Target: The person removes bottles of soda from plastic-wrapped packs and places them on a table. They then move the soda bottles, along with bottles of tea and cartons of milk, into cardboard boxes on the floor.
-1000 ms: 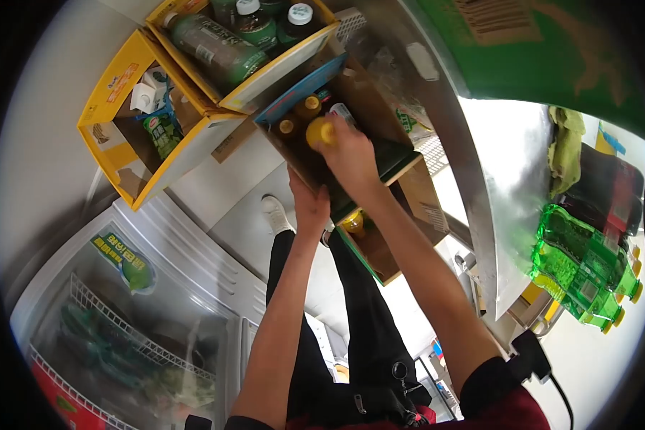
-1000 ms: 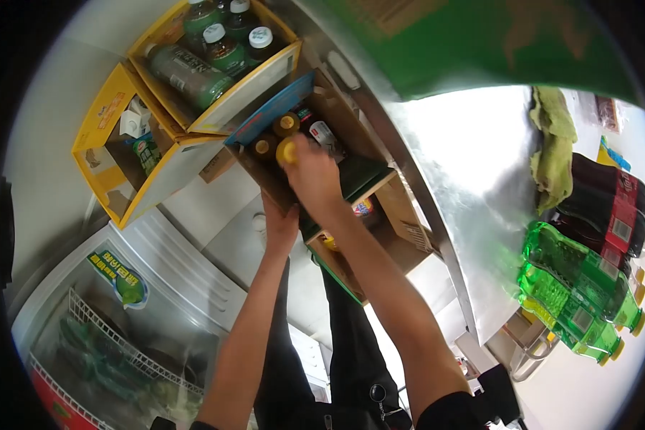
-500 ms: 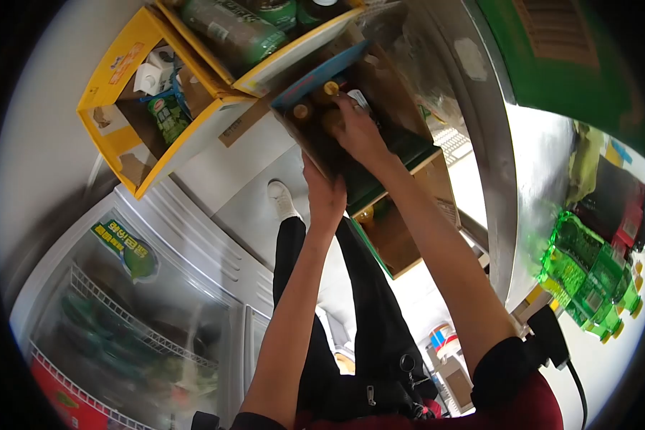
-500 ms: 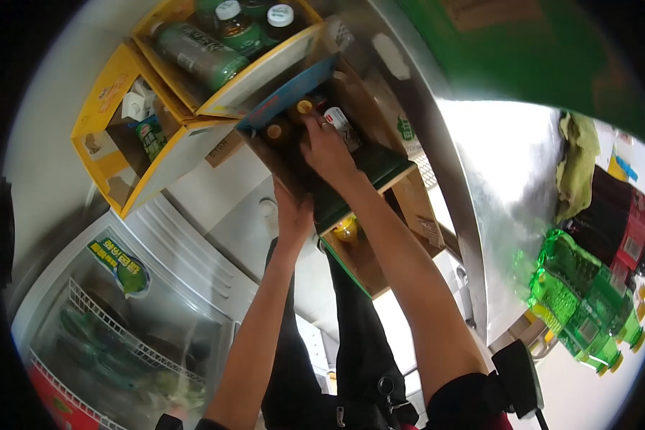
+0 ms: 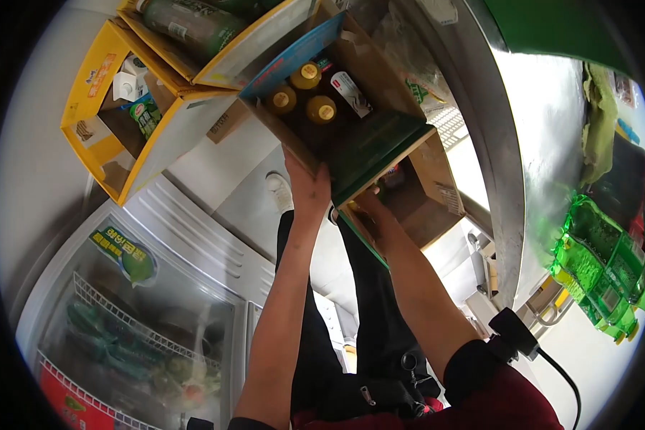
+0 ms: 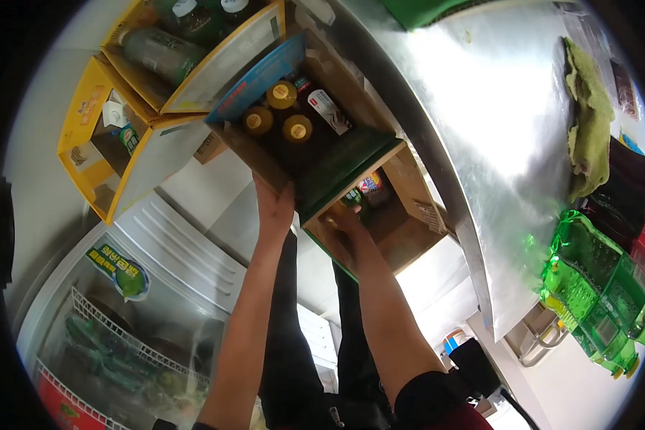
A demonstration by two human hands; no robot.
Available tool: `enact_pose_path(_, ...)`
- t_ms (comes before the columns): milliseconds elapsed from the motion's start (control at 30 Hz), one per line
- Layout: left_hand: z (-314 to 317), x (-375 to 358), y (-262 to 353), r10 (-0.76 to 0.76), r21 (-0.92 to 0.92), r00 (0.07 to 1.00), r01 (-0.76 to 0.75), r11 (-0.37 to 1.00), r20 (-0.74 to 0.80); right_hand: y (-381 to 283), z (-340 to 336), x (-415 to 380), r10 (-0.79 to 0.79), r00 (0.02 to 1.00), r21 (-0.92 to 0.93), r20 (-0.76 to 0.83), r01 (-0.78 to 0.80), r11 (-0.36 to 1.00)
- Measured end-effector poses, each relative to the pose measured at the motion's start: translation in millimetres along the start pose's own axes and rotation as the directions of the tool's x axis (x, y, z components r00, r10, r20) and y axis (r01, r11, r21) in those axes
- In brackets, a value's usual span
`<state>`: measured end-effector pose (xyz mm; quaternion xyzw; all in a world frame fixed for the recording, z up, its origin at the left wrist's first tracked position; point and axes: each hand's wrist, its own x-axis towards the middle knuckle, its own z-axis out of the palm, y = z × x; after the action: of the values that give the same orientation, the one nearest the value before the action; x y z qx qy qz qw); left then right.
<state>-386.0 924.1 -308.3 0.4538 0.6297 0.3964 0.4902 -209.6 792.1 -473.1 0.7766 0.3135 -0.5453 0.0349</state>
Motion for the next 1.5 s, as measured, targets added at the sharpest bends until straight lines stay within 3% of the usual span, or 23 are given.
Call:
enact_pose_path(67, 0.2, -2.7, 0.5, -0.046, -0.02, 0.999, 0.046, 0.999, 0.003, 1.5, -7.1, -12.3, 0.133, 0.99, 0.109, -0.047, -0.128, 0.986)
enact_pose_path(133, 1.2, 0.8, 1.7, -0.075, -0.043, 0.997, 0.075, 0.996, 0.001, -15.5, -39.5, -44.4, -0.121, 0.991, -0.01, -0.051, 0.12, 0.993)
enact_pose_path(167, 1.8, 0.4, 1.5, -0.087, -0.028, 0.996, 0.087, 0.996, -0.01, -39.8, -54.8, -60.1, -0.125, 0.991, -0.017, -0.048, 0.125, 0.992)
enact_pose_path(233, 2.2, -0.7, 3.5, -0.105, -0.016, 0.994, 0.104, 0.994, -0.026, -86.5, -83.7, -92.4, 0.097, 0.893, 0.091, 0.44, -0.151, 0.984)
enact_pose_path(267, 1.3, -0.1, 7.0, -0.143, -0.025, 0.99, 0.142, 0.99, -0.017, -98.0, -87.8, -103.4, 0.101, 0.893, 0.09, 0.438, -0.155, 0.984)
enact_pose_path(367, 1.5, -0.6, 6.6, -0.158, -0.036, 0.987, 0.157, 0.987, -0.007, -117.8, -96.4, -132.8, 0.201, 0.934, -0.025, 0.294, -0.202, 0.979)
enact_pose_path(433, 1.5, 0.7, 5.7, -0.132, -0.039, 0.991, 0.132, 0.991, -0.013, -124.6, -106.6, -153.7, -0.061, 0.996, -0.336, -0.066, 0.036, 0.941)
enact_pose_path(500, 0.6, 1.7, 7.8, -0.135, -0.011, 0.991, 0.135, 0.991, -0.01, -142.8, -127.3, -191.7, -0.042, 0.993, -0.394, -0.112, -0.006, 0.919)
enact_pose_path(567, 0.5, 1.0, 4.2, -0.106, -0.024, 0.994, 0.105, 0.994, -0.028, -136.8, -144.0, -239.1, -0.178, 0.954, -0.264, -0.242, 0.112, 0.958)
enact_pose_path(600, 0.9, -1.1, 2.5, -0.085, -0.033, 0.996, 0.084, 0.996, -0.025, -138.2, -149.9, -268.2, -0.289, 0.885, -0.363, -0.364, 0.151, 0.92)
enact_pose_path(633, 0.7, -1.7, 2.2, -0.08, -0.021, 0.996, 0.079, 0.997, -0.026, -156.4, -161.0, -298.3, -0.159, 0.903, -0.18, -0.399, 0.093, 0.979)
enact_pose_path(733, -0.2, -2.7, 4.8, -0.129, -0.027, 0.991, 0.129, 0.991, -0.022, -177.1, -184.4, -353.8, -0.166, 0.821, 0.111, -0.546, 0.267, 0.957)
enact_pose_path(800, -2.8, -0.4, 2.9, -0.109, -0.034, 0.994, 0.108, 0.994, -0.008, -190.6, -179.9, -365.6, -0.419, 0.714, -0.023, -0.561, 0.492, 0.87)
enact_pose_path(833, -3.5, -0.7, 0.9, -0.093, -0.035, 0.996, 0.094, 0.995, 0.01, -207.4, -177.5, -353.1, -0.709, 0.521, -0.322, -0.476, 0.647, 0.692)
enact_pose_path(900, 2.4, 4.4, -12.1, -0.097, -0.068, 0.995, 0.098, 0.993, 0.019, -245.9, -165.0, -321.5, -0.741, 0.512, -0.406, -0.433, 0.623, 0.668)
enact_pose_path(967, 4.1, 6.5, -19.2, -0.099, -0.095, 0.995, 0.101, 0.99, 0.031, -276.1, -144.1, -267.5, -0.682, 0.622, -0.427, -0.384, 0.536, 0.728)
enact_pose_path(1067, 2.6, 5.0, -25.2, 0.034, -0.185, 0.999, -0.027, 0.982, 0.031, -295.0, -106.4, -176.4, -0.753, 0.635, -0.564, -0.173, 0.563, 0.604)
enact_pose_path(1167, 9.7, 7.0, -26.7, 0.002, -0.24, 0.995, -0.025, 0.97, -0.096, -299.5, -79.0, -111.3, -0.699, 0.71, -0.539, -0.089, 0.556, 0.633)
enact_pose_path(1267, 3.5, 2.1, -17.9, -0.079, -0.237, 0.997, 0.074, 0.969, -0.015, -283.5, -61.3, -62.2, -0.678, 0.729, -0.503, -0.087, 0.556, 0.662)
enact_pose_path(1367, 5.1, 1.6, -13.5, -0.065, -0.2, 0.994, 0.047, 0.979, -0.082, -273.6, -53.8, -42.7, -0.684, 0.726, -0.32, 0.067, 0.665, 0.675)
enact_pose_path(1433, 4.6, -2.3, -11.3, -0.061, -0.177, 0.993, 0.043, 0.983, -0.097, -261.6, -59.0, -42.8, -0.773, 0.633, 0.055, 0.041, 0.771, 0.634)
enact_pose_path(1467, 5.1, -3.3, -10.2, -0.054, -0.156, 0.992, 0.037, 0.987, -0.11, -259.6, -66.0, -39.7, -0.773, 0.633, 0.054, 0.042, 0.771, 0.635)
enact_pose_path(1500, 5.3, -2.7, -9.5, -0.055, -0.157, 0.992, 0.037, 0.987, -0.111, -259.2, -74.6, -35.2, -0.632, 0.774, -0.285, 0.038, 0.615, 0.735)
